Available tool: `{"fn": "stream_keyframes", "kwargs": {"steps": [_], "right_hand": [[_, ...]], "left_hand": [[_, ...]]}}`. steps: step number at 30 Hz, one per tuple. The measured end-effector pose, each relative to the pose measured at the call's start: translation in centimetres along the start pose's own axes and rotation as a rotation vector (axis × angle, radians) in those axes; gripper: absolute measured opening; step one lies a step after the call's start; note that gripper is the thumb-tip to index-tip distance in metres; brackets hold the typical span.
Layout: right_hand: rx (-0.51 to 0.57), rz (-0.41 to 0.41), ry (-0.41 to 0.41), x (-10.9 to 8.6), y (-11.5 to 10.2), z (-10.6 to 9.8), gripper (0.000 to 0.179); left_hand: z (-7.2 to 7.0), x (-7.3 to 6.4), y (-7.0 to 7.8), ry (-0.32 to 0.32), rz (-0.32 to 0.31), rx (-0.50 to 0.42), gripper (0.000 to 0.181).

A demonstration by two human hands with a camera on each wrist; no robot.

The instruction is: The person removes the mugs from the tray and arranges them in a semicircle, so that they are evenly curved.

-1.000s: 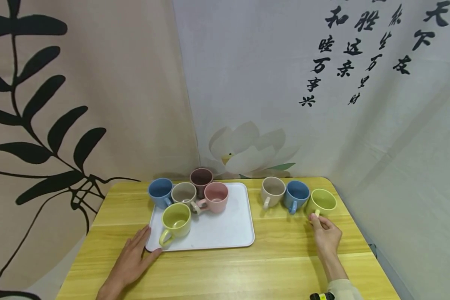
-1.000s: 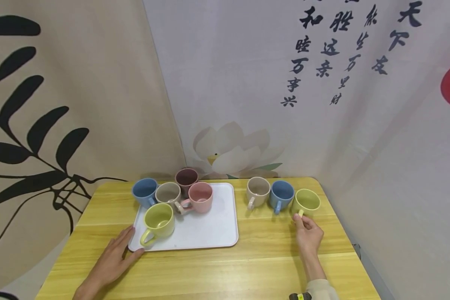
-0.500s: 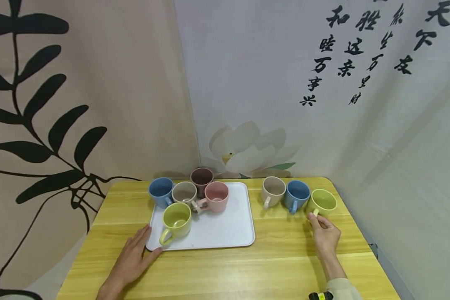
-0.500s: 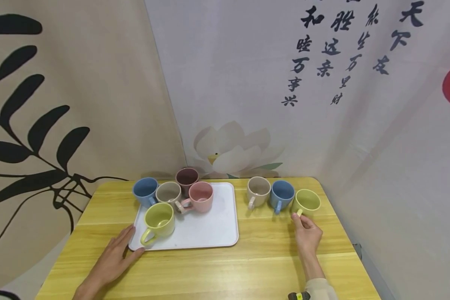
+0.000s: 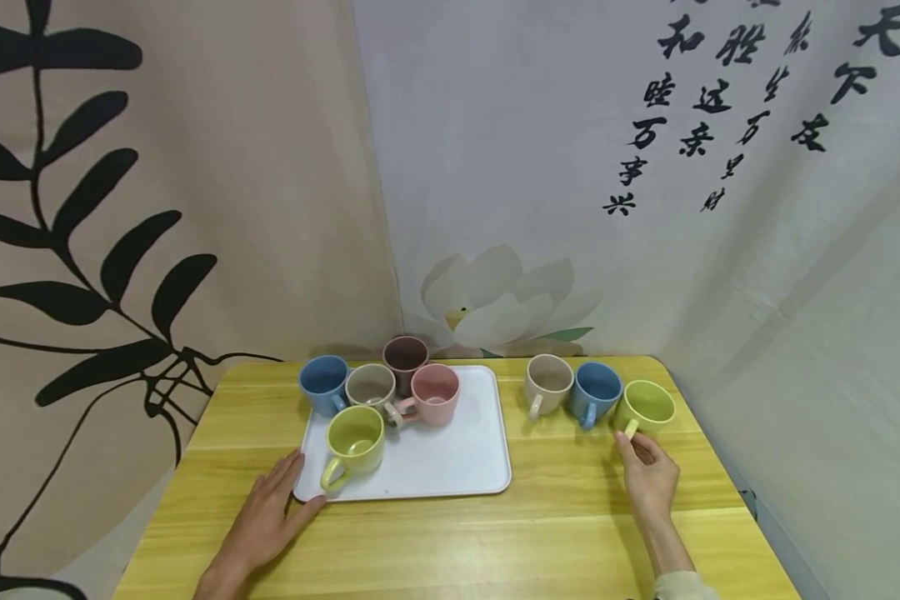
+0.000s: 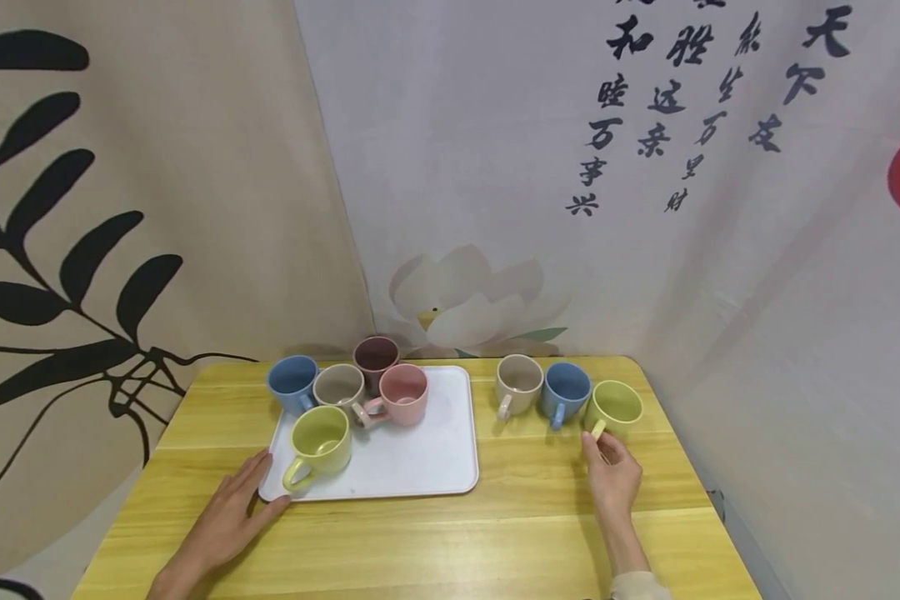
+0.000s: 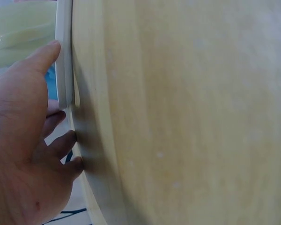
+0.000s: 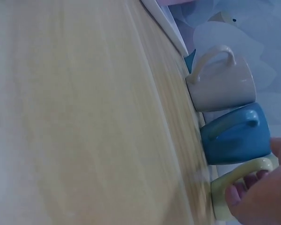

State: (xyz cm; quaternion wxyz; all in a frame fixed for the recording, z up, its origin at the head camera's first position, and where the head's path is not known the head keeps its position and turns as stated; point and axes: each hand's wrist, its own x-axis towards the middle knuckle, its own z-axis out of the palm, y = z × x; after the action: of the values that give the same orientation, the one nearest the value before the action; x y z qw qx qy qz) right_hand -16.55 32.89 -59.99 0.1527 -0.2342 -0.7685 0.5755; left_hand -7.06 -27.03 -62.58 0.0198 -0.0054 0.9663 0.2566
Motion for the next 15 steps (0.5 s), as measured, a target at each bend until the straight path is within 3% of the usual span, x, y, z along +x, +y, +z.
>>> {"fn": "stream_keyframes", "kwargs": {"steps": [9,15], "right_hand": [[-0.035,-0.112,0.092,-2.8,-1.2,-0.7,0.056],[-0.017,-0.302,0.112,-5.5,-3.2,0.2,0.042]], "left_hand": [[0.1,0.0,-0.1,0.01,0.004,-0.016,0.096],[0.0,-0.1,-0.2,0.006,0.01,-0.033,0.096]]}}
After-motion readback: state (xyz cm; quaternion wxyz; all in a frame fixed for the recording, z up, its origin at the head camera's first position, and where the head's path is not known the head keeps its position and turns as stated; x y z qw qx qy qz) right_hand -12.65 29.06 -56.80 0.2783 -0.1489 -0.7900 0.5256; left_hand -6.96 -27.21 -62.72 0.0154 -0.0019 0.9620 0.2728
